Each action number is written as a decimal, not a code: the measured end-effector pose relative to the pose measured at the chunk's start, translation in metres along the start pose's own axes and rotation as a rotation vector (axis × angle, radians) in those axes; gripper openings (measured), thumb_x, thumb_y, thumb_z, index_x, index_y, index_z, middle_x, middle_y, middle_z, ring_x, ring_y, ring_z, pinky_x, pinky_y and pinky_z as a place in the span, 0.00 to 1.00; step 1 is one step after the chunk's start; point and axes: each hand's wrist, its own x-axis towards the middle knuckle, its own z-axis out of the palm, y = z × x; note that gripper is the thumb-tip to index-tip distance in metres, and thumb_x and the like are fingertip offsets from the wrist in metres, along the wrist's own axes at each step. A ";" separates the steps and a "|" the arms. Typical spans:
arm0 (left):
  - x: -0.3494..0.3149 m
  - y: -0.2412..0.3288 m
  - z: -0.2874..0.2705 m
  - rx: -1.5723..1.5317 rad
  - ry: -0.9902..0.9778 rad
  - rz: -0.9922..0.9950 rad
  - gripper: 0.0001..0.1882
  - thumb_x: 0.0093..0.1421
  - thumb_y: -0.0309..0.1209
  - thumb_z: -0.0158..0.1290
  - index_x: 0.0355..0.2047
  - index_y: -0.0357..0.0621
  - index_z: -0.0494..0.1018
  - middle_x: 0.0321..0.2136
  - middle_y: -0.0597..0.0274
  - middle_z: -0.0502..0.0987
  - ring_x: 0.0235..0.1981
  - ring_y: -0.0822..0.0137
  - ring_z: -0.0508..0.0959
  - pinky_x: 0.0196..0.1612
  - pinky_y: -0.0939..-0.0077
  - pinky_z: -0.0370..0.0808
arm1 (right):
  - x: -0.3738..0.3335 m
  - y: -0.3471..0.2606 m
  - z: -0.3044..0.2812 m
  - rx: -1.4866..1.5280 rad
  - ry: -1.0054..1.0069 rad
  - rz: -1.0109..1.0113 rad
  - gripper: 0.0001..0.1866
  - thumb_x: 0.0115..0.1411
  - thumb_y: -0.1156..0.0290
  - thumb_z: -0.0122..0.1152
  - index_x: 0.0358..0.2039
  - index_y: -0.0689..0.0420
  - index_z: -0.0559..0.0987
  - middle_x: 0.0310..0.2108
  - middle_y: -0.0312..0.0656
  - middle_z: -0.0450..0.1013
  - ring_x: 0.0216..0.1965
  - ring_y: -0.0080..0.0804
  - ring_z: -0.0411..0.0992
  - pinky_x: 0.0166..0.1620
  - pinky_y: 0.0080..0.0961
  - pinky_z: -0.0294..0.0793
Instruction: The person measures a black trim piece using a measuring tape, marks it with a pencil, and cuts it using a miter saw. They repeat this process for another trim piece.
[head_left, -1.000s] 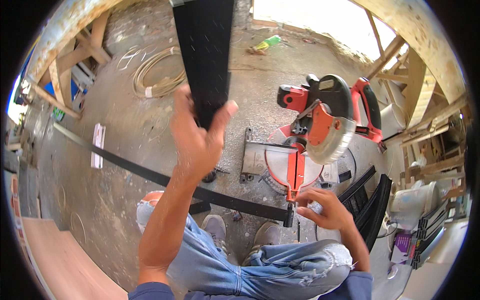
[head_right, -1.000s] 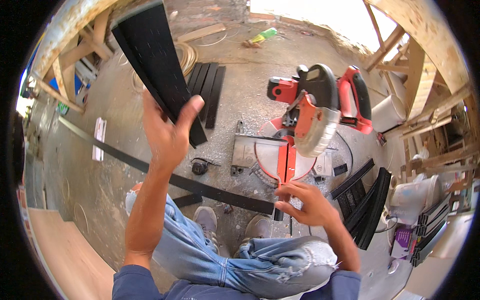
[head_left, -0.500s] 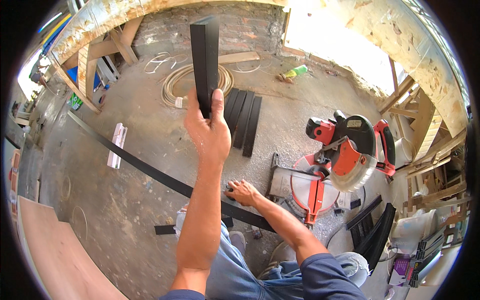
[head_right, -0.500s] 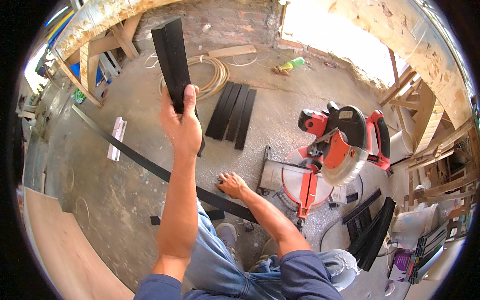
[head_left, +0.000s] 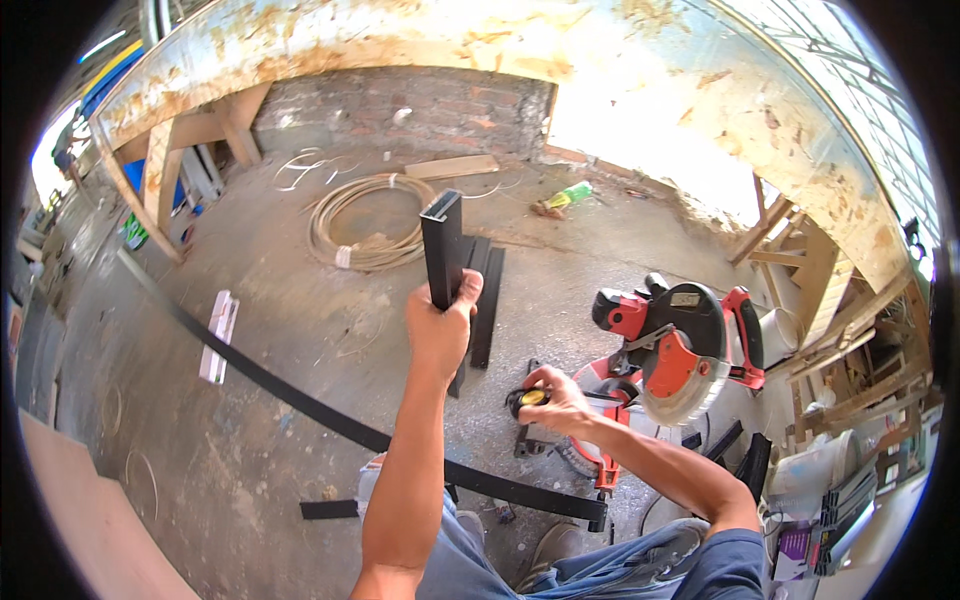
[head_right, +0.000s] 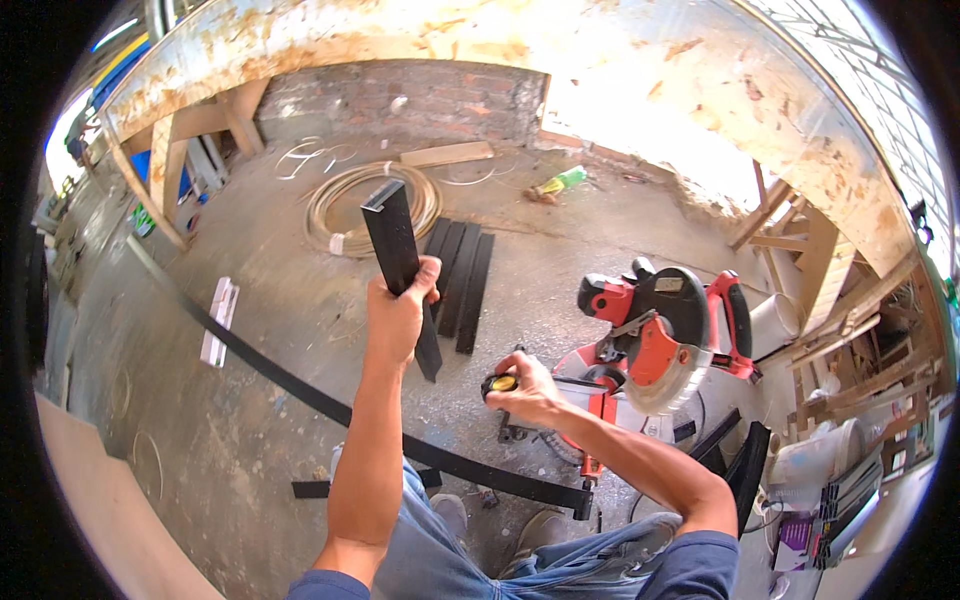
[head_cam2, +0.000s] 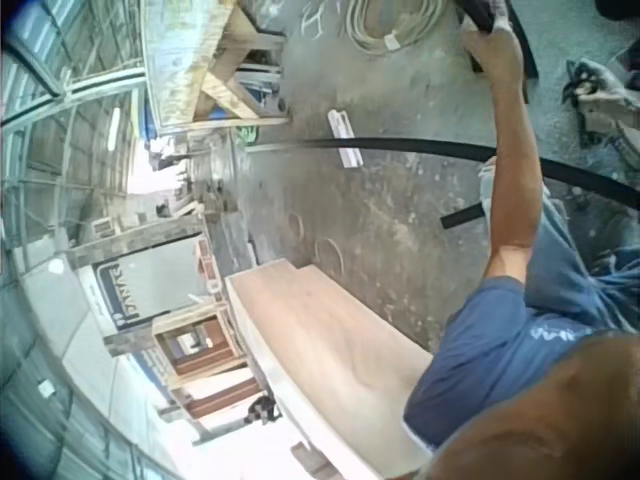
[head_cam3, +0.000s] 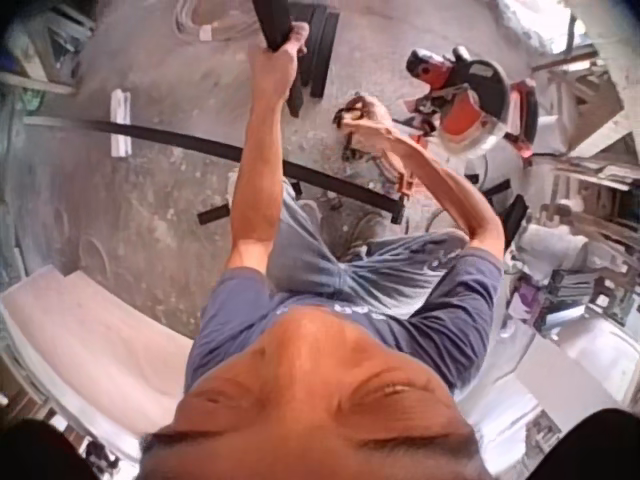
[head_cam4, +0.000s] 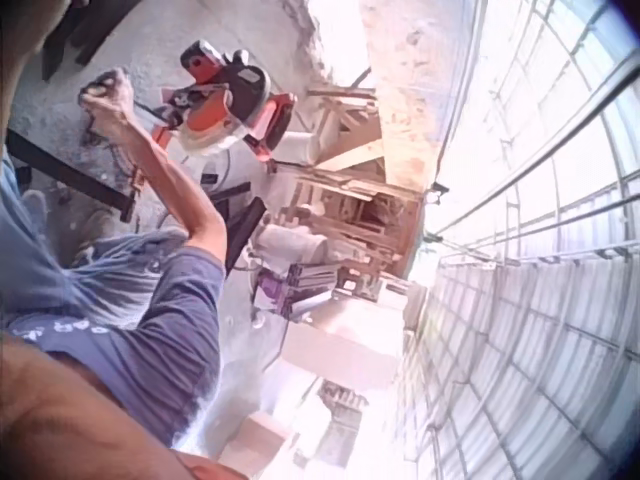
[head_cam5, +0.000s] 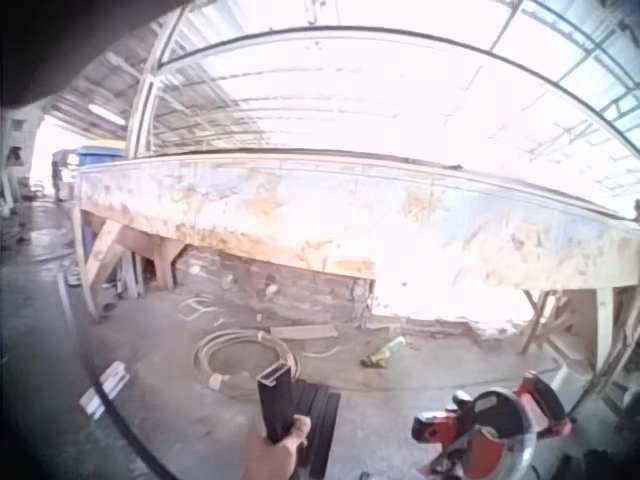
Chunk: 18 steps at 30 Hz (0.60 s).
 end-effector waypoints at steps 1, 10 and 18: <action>-0.003 -0.001 0.005 -0.006 -0.020 0.007 0.13 0.63 0.37 0.61 0.32 0.38 0.80 0.19 0.71 0.74 0.21 0.77 0.71 0.24 0.79 0.65 | -0.006 -0.009 -0.012 0.052 0.072 -0.031 0.23 0.46 0.64 0.71 0.41 0.61 0.75 0.36 0.44 0.74 0.41 0.33 0.74 0.47 0.30 0.74; -0.047 -0.018 0.058 0.155 -0.359 -0.177 0.14 0.63 0.38 0.62 0.33 0.38 0.81 0.23 0.66 0.78 0.22 0.76 0.74 0.27 0.80 0.69 | -0.029 -0.047 -0.048 0.669 0.343 -0.337 0.16 0.57 0.71 0.53 0.46 0.62 0.72 0.43 0.40 0.70 0.46 0.26 0.70 0.52 0.24 0.70; -0.058 -0.025 0.059 0.315 -0.263 -0.099 0.14 0.61 0.34 0.62 0.32 0.32 0.78 0.27 0.62 0.80 0.27 0.69 0.78 0.32 0.72 0.74 | -0.039 -0.041 -0.035 0.311 0.408 -0.324 0.27 0.50 0.60 0.73 0.47 0.61 0.77 0.45 0.50 0.72 0.49 0.40 0.72 0.54 0.32 0.71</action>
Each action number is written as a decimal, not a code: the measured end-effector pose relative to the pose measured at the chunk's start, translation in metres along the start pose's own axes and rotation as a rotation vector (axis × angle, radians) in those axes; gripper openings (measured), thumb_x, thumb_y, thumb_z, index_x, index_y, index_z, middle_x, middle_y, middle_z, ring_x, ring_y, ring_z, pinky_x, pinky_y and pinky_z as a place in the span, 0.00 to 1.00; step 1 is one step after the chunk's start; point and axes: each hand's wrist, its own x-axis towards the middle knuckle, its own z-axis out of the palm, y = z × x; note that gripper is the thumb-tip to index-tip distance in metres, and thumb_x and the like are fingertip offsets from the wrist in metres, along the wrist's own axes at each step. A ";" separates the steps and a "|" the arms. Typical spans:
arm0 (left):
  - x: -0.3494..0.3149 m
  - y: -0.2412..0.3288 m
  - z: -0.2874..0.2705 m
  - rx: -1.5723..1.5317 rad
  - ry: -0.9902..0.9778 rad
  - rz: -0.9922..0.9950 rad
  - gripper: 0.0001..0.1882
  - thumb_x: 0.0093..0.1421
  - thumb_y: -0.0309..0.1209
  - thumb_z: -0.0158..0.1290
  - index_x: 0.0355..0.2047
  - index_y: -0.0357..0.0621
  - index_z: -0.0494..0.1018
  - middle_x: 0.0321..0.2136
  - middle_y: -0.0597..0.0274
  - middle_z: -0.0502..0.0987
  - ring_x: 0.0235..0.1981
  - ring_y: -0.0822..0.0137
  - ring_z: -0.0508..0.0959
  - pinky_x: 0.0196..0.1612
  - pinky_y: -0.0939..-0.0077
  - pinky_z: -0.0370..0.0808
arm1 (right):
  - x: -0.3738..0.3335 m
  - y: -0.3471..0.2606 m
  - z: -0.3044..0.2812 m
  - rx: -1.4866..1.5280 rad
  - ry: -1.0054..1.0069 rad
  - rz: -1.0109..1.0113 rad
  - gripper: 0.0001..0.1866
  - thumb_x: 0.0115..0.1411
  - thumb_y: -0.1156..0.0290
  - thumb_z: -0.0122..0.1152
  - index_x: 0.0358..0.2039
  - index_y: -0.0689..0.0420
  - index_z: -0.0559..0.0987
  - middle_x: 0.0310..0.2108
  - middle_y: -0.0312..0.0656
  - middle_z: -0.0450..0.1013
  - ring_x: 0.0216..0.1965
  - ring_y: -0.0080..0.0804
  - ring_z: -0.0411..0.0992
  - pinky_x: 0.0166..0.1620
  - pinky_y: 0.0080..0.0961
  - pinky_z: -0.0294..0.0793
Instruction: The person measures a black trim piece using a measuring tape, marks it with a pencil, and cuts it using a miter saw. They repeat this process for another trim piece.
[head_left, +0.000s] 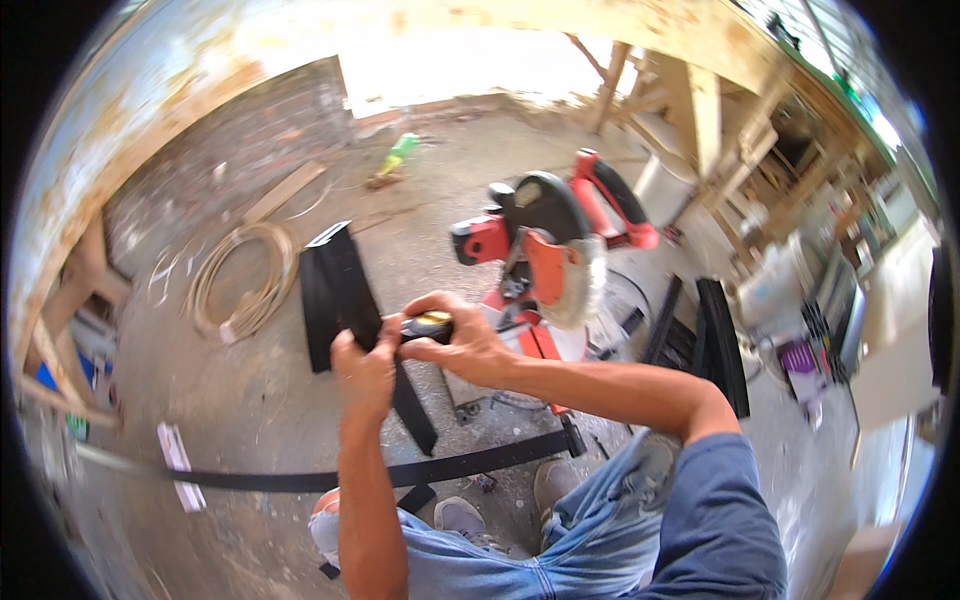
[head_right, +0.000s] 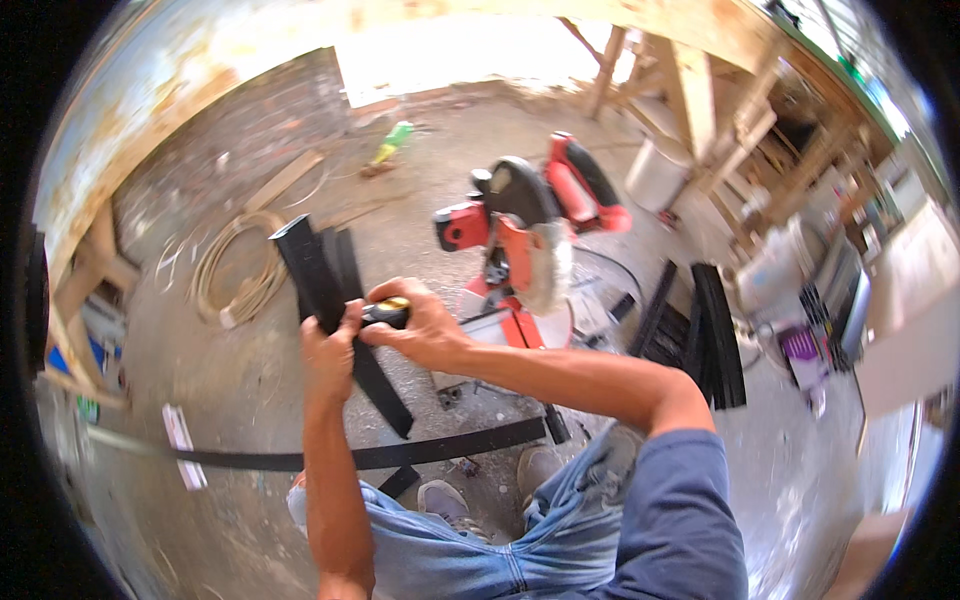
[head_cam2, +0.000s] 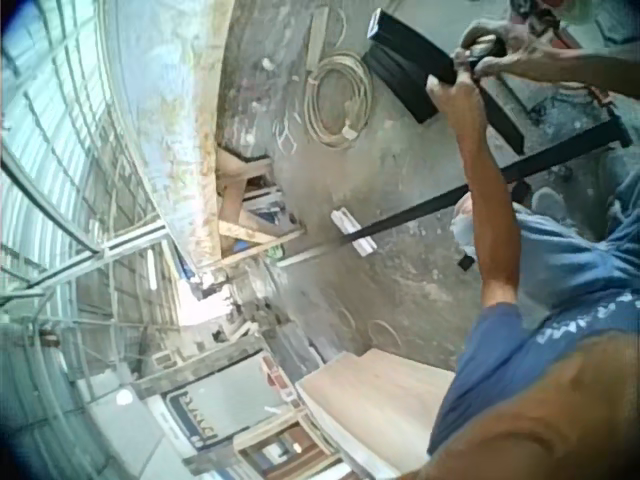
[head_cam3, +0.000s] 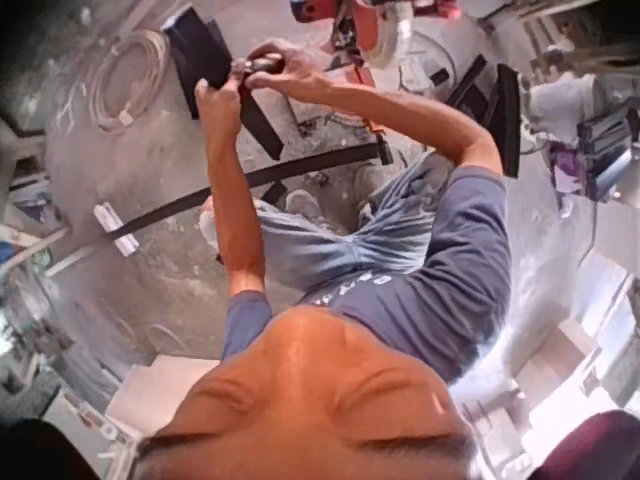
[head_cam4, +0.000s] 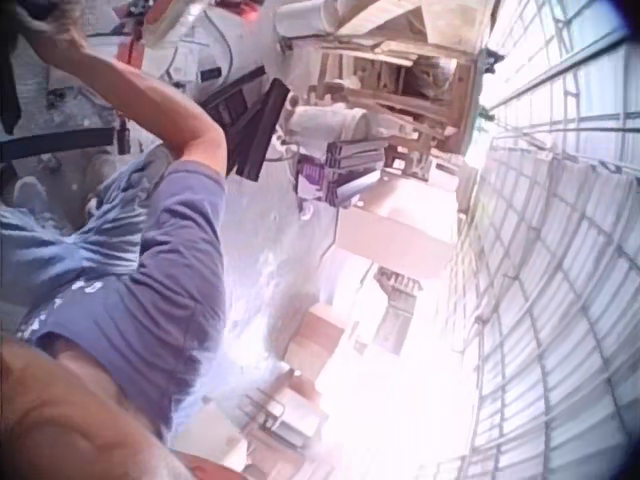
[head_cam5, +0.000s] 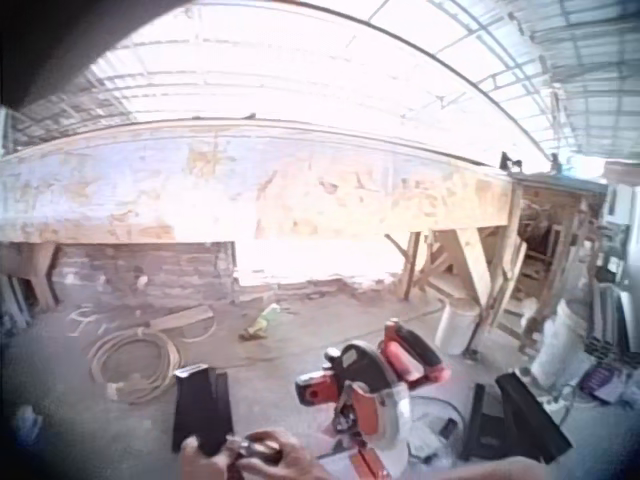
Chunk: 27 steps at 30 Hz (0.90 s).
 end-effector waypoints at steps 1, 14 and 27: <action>0.001 -0.005 -0.002 -0.021 -0.011 0.015 0.13 0.61 0.34 0.63 0.32 0.33 0.78 0.26 0.62 0.80 0.26 0.70 0.78 0.32 0.73 0.74 | -0.001 0.004 0.001 -0.030 -0.021 -0.037 0.27 0.51 0.59 0.73 0.47 0.61 0.77 0.45 0.51 0.72 0.50 0.43 0.72 0.54 0.34 0.70; 0.043 0.004 -0.112 -0.381 0.466 0.024 0.14 0.58 0.35 0.66 0.33 0.40 0.74 0.27 0.64 0.75 0.24 0.69 0.74 0.27 0.71 0.70 | -0.047 0.156 -0.081 -0.324 -0.647 0.246 0.22 0.68 0.62 0.57 0.59 0.48 0.63 0.54 0.48 0.61 0.57 0.42 0.63 0.59 0.41 0.67; 0.037 0.031 -0.097 -1.030 0.363 0.025 0.26 0.60 0.58 0.57 0.45 0.51 0.76 0.39 0.69 0.78 0.39 0.68 0.78 0.44 0.66 0.77 | -0.024 0.080 -0.062 0.004 -0.791 0.382 0.22 0.69 0.55 0.56 0.59 0.49 0.67 0.47 0.40 0.66 0.47 0.27 0.67 0.40 0.27 0.81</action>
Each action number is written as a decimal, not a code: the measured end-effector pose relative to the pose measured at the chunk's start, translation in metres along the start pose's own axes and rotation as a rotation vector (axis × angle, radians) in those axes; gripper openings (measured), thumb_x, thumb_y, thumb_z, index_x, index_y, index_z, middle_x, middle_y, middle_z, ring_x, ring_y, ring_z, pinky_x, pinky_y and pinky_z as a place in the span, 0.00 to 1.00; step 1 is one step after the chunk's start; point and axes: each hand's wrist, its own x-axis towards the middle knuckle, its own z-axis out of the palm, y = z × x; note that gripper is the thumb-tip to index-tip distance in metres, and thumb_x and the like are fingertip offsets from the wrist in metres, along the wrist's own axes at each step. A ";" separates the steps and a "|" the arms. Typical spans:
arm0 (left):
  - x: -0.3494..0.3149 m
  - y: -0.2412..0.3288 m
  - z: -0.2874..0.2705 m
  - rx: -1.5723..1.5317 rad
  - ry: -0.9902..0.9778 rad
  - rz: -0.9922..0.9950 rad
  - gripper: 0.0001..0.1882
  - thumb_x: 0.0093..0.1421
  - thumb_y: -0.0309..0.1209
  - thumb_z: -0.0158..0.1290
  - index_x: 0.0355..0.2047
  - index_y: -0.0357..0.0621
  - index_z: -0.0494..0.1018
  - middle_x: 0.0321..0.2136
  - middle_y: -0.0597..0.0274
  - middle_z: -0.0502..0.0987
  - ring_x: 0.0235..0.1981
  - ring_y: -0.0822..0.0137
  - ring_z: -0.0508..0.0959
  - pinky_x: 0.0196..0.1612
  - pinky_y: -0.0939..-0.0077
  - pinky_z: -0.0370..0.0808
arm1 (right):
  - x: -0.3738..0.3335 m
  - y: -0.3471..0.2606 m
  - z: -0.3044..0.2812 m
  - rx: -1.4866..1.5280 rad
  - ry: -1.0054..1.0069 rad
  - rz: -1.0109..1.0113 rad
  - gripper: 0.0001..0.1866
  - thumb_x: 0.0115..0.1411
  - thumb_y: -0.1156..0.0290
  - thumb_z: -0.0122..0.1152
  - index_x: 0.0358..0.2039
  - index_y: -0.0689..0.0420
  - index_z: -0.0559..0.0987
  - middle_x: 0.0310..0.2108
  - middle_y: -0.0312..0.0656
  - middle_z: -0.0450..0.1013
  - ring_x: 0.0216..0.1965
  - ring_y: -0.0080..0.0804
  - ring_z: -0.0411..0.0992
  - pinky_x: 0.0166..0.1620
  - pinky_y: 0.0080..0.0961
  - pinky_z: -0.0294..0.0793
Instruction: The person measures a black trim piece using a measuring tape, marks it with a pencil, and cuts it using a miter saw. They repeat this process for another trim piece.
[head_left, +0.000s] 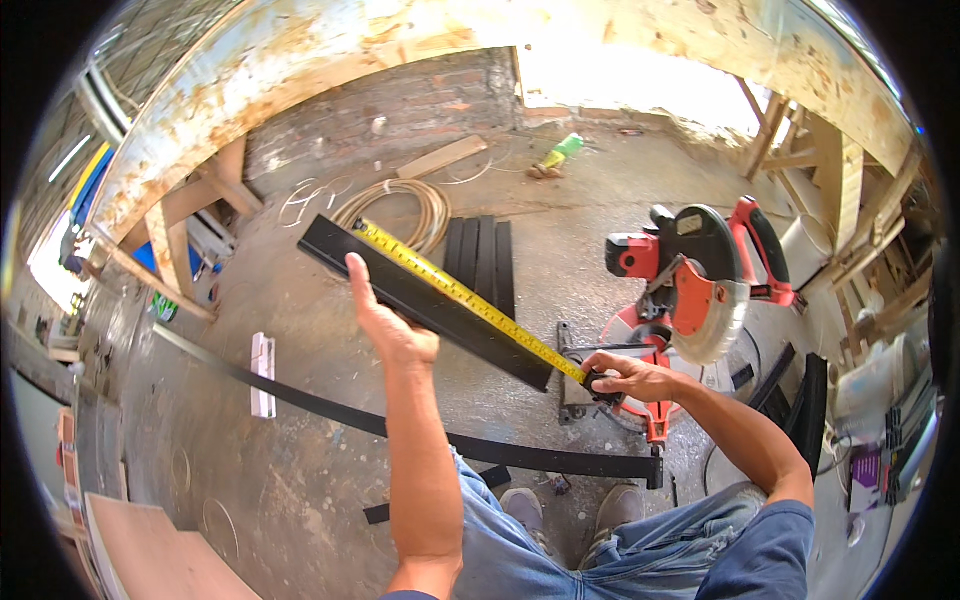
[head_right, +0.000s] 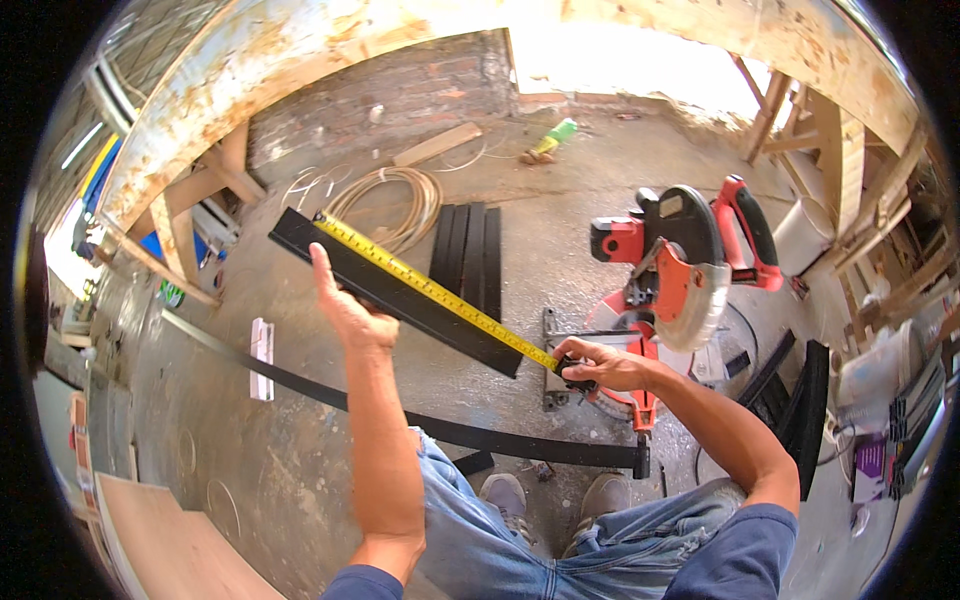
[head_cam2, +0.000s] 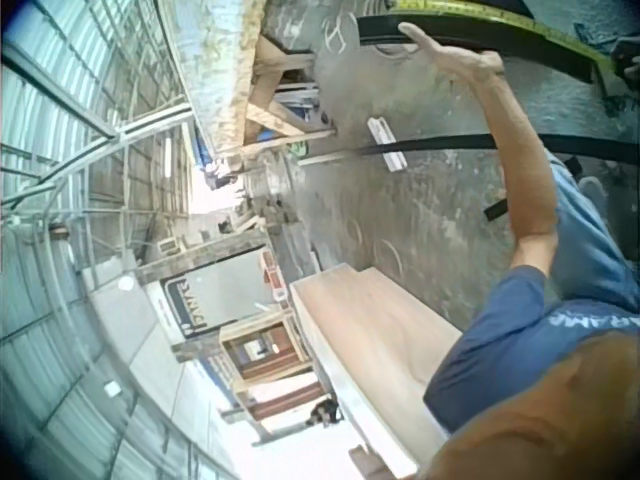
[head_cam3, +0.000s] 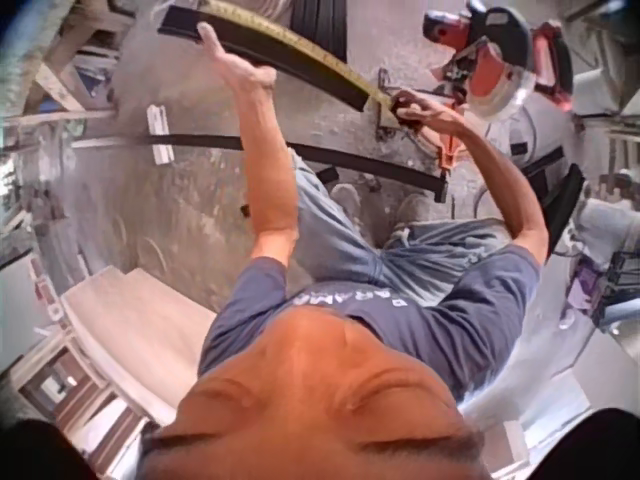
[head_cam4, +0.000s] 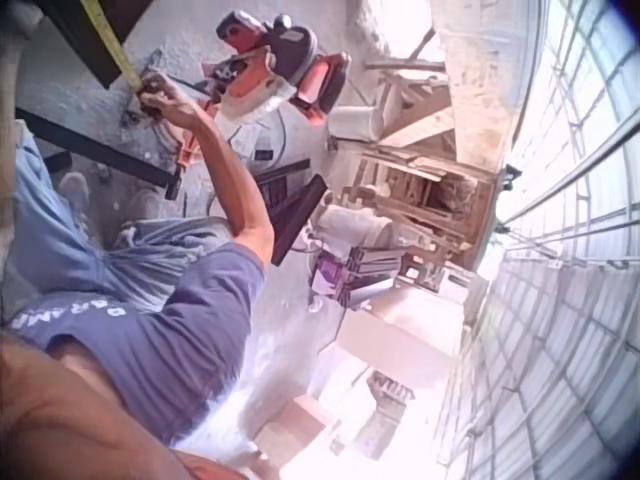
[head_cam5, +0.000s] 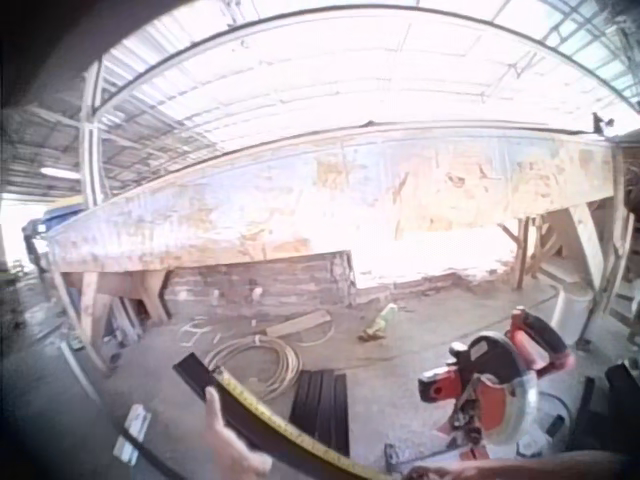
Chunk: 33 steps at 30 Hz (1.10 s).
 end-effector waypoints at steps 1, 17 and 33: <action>-0.002 -0.002 0.002 -0.021 0.012 0.002 0.26 0.60 0.58 0.57 0.47 0.52 0.75 0.39 0.69 0.78 0.39 0.68 0.78 0.45 0.65 0.76 | 0.000 -0.006 0.001 -0.021 -0.005 -0.002 0.22 0.69 0.55 0.55 0.59 0.49 0.67 0.47 0.40 0.66 0.47 0.27 0.67 0.40 0.27 0.81; -0.019 -0.008 0.006 0.092 -0.142 -0.145 0.44 0.59 0.73 0.41 0.28 0.36 0.74 0.22 0.52 0.75 0.26 0.53 0.77 0.36 0.55 0.75 | -0.004 -0.033 0.003 -0.217 0.076 -0.103 0.22 0.67 0.55 0.58 0.56 0.52 0.70 0.44 0.44 0.72 0.47 0.31 0.70 0.51 0.34 0.70; -0.001 0.053 -0.030 -0.071 0.002 0.115 0.32 0.59 0.59 0.45 0.30 0.35 0.66 0.26 0.49 0.67 0.30 0.54 0.68 0.41 0.55 0.68 | -0.034 -0.114 0.025 -0.837 0.493 -0.383 0.22 0.62 0.56 0.60 0.53 0.53 0.72 0.36 0.45 0.66 0.32 0.41 0.70 0.38 0.40 0.66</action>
